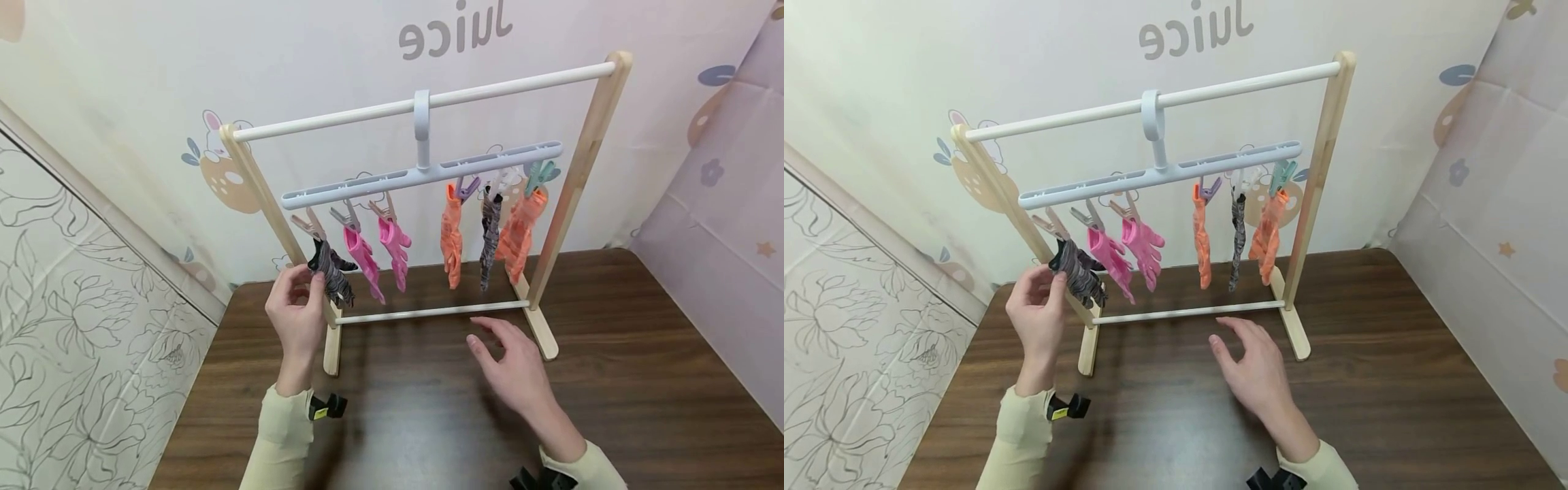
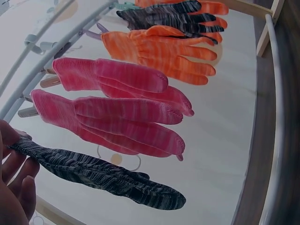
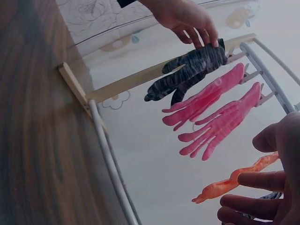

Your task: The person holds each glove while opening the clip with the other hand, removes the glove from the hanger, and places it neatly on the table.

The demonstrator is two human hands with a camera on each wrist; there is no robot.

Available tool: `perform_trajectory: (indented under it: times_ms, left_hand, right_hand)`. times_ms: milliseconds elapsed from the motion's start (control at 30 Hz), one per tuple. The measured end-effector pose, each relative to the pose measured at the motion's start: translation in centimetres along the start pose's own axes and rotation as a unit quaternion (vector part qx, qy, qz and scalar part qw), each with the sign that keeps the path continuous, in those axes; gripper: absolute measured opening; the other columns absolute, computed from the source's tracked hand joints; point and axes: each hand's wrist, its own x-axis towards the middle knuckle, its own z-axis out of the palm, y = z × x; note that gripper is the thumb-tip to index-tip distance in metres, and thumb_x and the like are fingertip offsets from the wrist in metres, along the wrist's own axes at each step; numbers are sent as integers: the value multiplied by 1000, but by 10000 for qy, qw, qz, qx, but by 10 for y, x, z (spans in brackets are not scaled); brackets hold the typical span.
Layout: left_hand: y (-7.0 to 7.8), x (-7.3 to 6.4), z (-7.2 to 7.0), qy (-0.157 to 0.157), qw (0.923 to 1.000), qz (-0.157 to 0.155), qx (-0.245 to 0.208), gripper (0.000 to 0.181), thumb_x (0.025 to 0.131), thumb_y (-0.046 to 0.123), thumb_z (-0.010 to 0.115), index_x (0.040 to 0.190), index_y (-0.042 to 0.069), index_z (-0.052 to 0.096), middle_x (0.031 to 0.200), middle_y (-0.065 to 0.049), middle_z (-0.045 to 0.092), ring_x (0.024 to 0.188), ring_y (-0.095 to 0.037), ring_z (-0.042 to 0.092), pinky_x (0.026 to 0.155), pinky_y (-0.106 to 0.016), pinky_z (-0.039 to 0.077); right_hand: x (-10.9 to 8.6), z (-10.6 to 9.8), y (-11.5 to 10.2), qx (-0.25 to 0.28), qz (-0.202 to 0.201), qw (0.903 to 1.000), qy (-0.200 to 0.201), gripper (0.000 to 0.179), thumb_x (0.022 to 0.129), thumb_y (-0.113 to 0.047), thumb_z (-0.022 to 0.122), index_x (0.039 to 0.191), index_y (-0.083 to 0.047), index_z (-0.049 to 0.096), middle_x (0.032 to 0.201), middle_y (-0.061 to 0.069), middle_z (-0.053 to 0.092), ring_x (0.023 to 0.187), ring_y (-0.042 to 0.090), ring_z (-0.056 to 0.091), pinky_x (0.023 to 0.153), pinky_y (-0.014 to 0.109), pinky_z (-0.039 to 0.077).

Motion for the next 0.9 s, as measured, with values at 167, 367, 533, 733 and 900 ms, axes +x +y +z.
perform_trajectory:
  times_ms: [167,367,533,733,900]
  left_hand:
    - [7,-3,-3,-39,10000,-58,-52,8,83,-14,66,91,-13,66,83,-20,62,76,-11,59,62,-17,48]
    - [10,-9,-6,-82,9996,-149,-231,7,83,-15,64,90,-15,64,84,-22,60,77,-9,60,63,-22,48]
    - [12,-14,-8,-241,9990,-143,-350,8,84,-16,63,92,-15,63,84,-24,60,78,-10,61,66,-23,49]
    - [14,-20,-12,-469,9975,-104,-521,8,83,-16,62,91,-15,63,84,-23,61,80,-12,61,67,-22,49]
    - [15,-24,-12,-606,9961,-53,-645,9,83,-16,63,92,-15,63,85,-22,61,81,-10,61,68,-22,50]
  right_hand:
    - [5,-1,-6,97,-87,9997,197,29,96,-29,66,123,-17,69,121,6,66,96,23,63,75,46,50]
    - [13,0,-16,286,-263,9986,372,27,95,-25,68,121,-16,69,119,4,67,101,24,63,79,46,48]
    - [18,0,-24,490,-403,9970,448,27,94,-23,69,120,-15,70,119,3,67,106,24,62,82,46,49]
    - [25,-1,-34,601,-639,9945,573,27,93,-20,71,119,-16,70,118,-1,68,98,16,63,79,42,49]
    - [30,-2,-41,686,-736,9932,592,28,92,-19,72,120,-15,70,122,-1,67,104,17,63,81,38,50]
